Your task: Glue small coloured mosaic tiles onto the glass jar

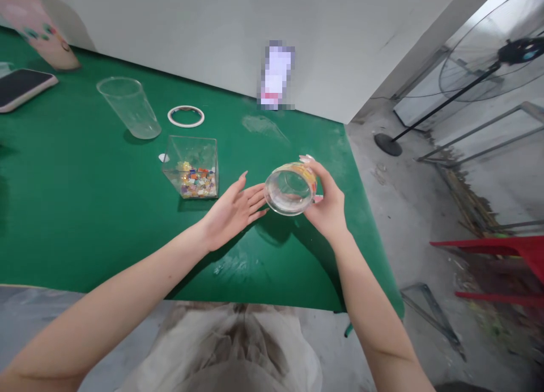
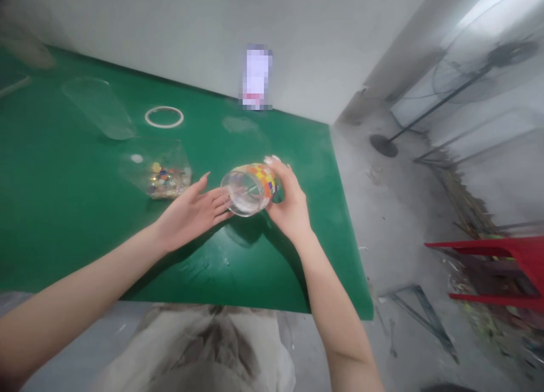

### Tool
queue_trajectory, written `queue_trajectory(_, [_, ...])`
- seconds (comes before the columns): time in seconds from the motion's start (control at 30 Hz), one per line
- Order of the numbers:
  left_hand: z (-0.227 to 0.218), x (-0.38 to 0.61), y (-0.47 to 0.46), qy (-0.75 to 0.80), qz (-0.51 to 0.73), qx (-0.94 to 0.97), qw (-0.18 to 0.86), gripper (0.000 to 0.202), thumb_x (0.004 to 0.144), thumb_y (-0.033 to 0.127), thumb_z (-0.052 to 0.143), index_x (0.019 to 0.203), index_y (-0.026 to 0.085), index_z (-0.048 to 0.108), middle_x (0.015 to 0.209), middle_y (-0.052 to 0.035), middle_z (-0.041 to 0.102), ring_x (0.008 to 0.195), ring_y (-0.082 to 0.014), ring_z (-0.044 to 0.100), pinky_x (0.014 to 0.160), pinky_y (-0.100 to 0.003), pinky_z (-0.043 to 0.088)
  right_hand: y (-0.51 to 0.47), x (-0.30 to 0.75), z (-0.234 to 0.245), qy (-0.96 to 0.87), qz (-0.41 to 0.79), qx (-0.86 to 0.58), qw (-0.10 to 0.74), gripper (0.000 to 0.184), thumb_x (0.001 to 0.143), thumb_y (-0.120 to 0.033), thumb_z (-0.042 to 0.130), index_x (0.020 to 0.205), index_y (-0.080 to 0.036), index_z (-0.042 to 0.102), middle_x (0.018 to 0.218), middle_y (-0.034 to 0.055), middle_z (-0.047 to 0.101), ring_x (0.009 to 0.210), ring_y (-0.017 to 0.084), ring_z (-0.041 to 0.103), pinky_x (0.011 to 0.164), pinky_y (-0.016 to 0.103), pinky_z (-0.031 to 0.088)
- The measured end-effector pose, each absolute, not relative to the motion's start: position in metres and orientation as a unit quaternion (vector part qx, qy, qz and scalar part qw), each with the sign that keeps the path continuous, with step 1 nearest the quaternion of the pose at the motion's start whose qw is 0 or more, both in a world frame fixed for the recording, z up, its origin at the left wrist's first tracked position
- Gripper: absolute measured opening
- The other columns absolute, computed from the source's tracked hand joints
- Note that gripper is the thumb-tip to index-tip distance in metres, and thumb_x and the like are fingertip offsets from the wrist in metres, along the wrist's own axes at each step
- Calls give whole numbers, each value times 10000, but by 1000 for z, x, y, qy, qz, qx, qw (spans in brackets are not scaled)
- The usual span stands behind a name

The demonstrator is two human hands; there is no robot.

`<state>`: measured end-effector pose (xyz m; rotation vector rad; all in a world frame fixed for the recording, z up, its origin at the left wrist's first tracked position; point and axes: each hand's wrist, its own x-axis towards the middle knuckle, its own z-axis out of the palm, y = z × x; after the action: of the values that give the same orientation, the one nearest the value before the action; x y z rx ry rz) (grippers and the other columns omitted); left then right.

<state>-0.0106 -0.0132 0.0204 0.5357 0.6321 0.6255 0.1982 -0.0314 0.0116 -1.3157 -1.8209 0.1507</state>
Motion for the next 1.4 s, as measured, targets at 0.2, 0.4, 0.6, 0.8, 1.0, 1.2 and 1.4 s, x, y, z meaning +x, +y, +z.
queue_trajectory(0.2, [18,-6,-17,274,294,264,877,557,984,497,227,1270,163,569,1358,-78,567,1347,-225,401,1112,-362,298,-33,200,9,-762,-7,-516,391,563,798,-167,580,1311,-318,405,1325,41,581,1284,236,509,1146,551,284])
queue_trajectory(0.4, [18,-5,-17,271,293,255,880,568,984,507,218,1218,157,600,1315,-77,601,1324,-216,429,1101,-336,309,-35,200,10,-773,-24,-517,367,619,785,-123,529,1349,-325,372,1358,28,553,1310,248,478,1150,572,245])
queue_trajectory(0.6, [19,-5,-17,264,291,245,886,607,972,547,205,1249,158,579,1324,-79,594,1329,-217,424,1112,-342,296,-36,202,10,-780,-34,-512,358,648,789,-105,512,1372,-337,350,1385,23,527,1320,244,465,1167,580,186])
queue_trajectory(0.8, [17,-4,-17,271,284,232,890,615,967,557,215,1235,142,582,1322,-99,592,1323,-232,431,1111,-349,288,-36,201,10,-781,-45,-511,356,630,781,-104,538,1351,-317,374,1367,39,545,1301,245,488,1160,581,208])
queue_trajectory(1.0, [18,-4,-17,261,289,246,888,631,971,554,192,1227,141,595,1323,-92,595,1329,-218,427,1115,-330,284,-37,202,9,-780,-50,-520,345,610,797,-136,542,1350,-330,369,1375,34,543,1298,247,493,1169,584,167])
queue_trajectory(1.2, [16,-5,-17,249,287,264,886,647,966,569,181,1233,153,599,1319,-78,602,1330,-218,427,1123,-333,268,-38,202,10,-782,-51,-516,347,601,800,-140,546,1347,-321,376,1376,34,544,1293,250,497,1179,570,125])
queue_trajectory(1.4, [14,-5,-16,223,287,277,890,666,958,587,194,1299,137,546,1370,-87,558,1353,-230,392,1135,-350,230,-38,201,9,-783,-87,-512,341,573,781,-127,539,1324,-256,405,1337,77,579,1271,245,522,1157,571,172])
